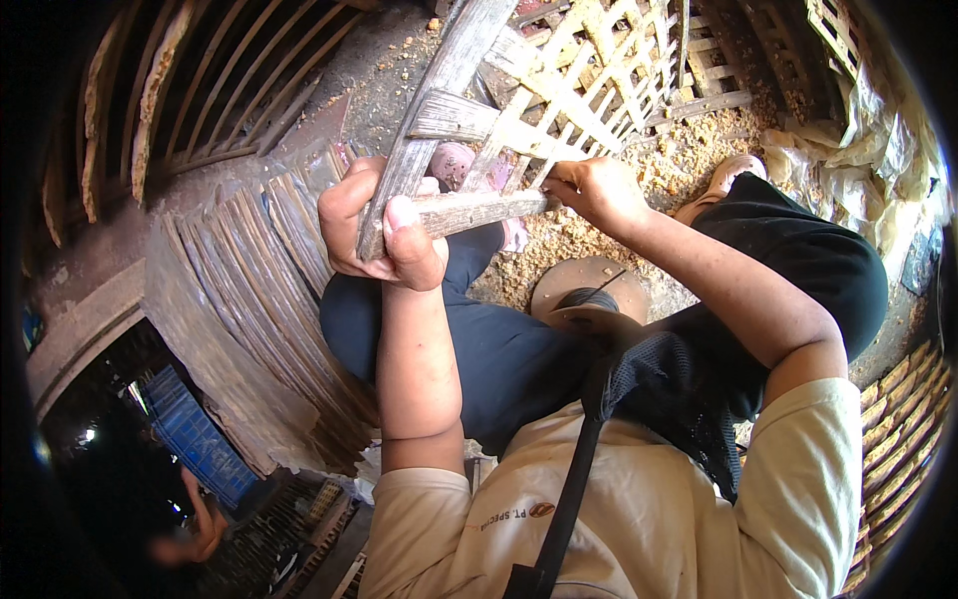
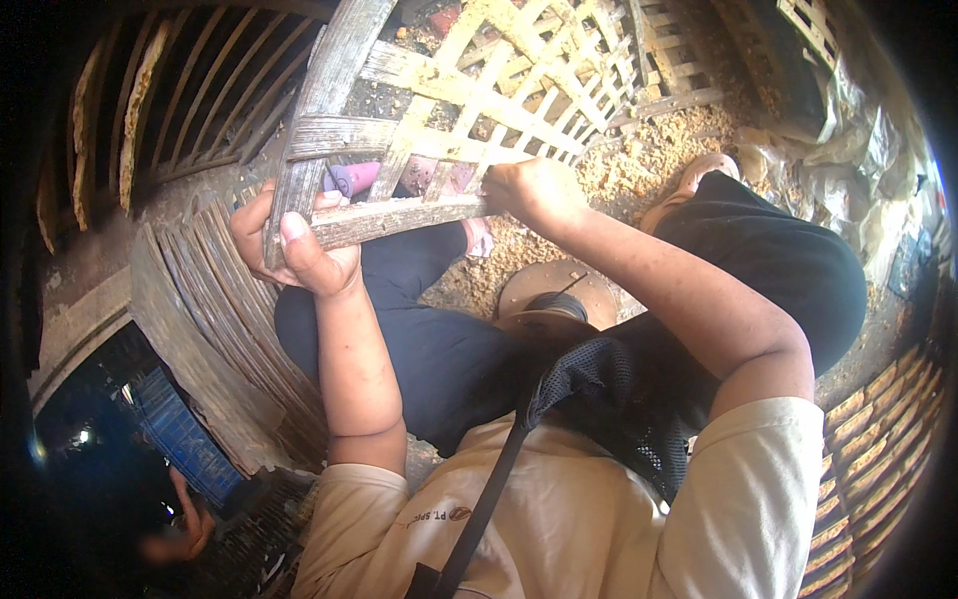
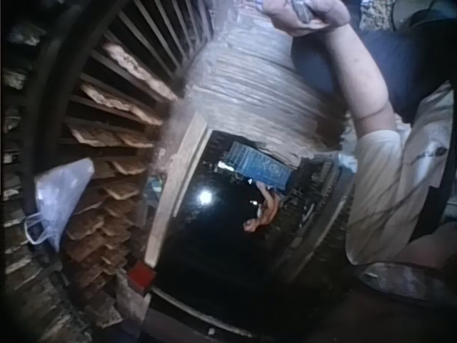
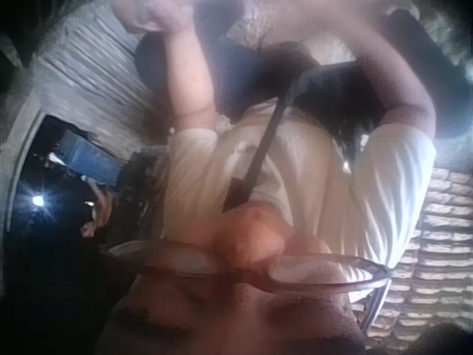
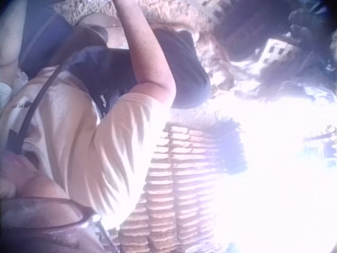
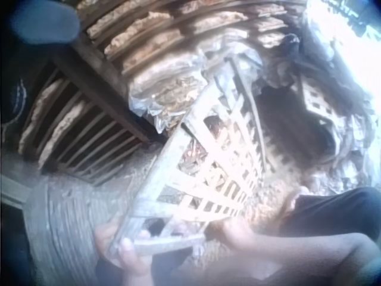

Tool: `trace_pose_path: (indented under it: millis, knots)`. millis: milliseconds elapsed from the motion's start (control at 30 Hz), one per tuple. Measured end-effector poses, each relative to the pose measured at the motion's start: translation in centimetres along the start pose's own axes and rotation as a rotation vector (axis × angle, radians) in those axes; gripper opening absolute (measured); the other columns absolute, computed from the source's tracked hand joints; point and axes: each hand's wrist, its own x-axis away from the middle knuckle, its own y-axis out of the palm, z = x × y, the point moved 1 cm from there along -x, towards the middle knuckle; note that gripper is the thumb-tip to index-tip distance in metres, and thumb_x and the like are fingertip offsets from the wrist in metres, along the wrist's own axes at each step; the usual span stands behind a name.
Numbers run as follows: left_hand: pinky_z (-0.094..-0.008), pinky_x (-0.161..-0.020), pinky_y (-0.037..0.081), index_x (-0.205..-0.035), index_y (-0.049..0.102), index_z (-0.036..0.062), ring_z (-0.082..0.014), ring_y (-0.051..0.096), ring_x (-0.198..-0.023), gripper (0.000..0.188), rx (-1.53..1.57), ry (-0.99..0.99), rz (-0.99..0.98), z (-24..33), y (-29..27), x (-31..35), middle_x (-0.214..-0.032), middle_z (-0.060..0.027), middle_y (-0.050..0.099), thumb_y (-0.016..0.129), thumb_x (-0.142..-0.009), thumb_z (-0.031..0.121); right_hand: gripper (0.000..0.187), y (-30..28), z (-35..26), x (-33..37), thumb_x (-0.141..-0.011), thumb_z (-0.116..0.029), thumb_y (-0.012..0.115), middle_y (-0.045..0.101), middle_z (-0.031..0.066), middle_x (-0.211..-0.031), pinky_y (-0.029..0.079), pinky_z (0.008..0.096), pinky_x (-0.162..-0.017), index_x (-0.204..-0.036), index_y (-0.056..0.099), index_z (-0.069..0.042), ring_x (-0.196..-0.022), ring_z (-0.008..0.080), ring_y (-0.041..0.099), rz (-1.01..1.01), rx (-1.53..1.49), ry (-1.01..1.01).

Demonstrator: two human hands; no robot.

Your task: The person assembles a wooden lattice frame by hand, inserting thin wooden strips into slots and adjusting them. The person then wraps the completed frame in a clear plastic bag and places it on a stack of similar frames.

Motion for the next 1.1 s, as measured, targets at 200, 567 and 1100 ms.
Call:
trace_pose_path:
  millis: [200,567,1100]
  knots:
    - [-0.0300,-0.058,0.046,-0.085,0.050,-0.0038,-0.0177,0.053,-0.061,0.036,0.011,0.020,0.017,0.1,0.2,-0.2,-0.068,-0.0127,0.054,0.050,-0.083,0.032,0.023,0.9,-1.4,1.8,-0.090,-0.016,0.055,0.071,0.0090,-0.074,0.054,0.0328,-0.067,-0.105,0.068,-0.005,-0.068,0.0187,0.070,-0.018,-0.241,0.192]
    - [-0.0307,-0.057,0.046,-0.084,0.048,-0.0018,-0.0179,0.052,-0.061,0.033,0.022,0.015,0.024,0.1,0.3,0.1,-0.064,-0.0107,0.053,0.052,-0.082,0.031,0.024,0.2,-3.8,2.8,-0.091,-0.010,0.057,0.072,0.0079,-0.085,0.050,0.0299,-0.075,-0.109,0.066,0.003,-0.079,0.0134,0.064,-0.025,-0.953,0.553]
    - [-0.0290,-0.056,0.047,-0.090,0.049,-0.0050,-0.0163,0.055,-0.058,0.031,0.150,0.058,0.021,-0.5,0.4,-0.1,-0.068,-0.0137,0.058,0.056,-0.087,0.025,0.008,1.5,-0.7,1.0,-0.089,-0.008,0.062,0.066,-0.0016,-0.078,0.044,0.0227,-0.063,-0.091,0.069,-0.006,-0.068,0.0067,0.056,-0.167,-1.306,0.452]
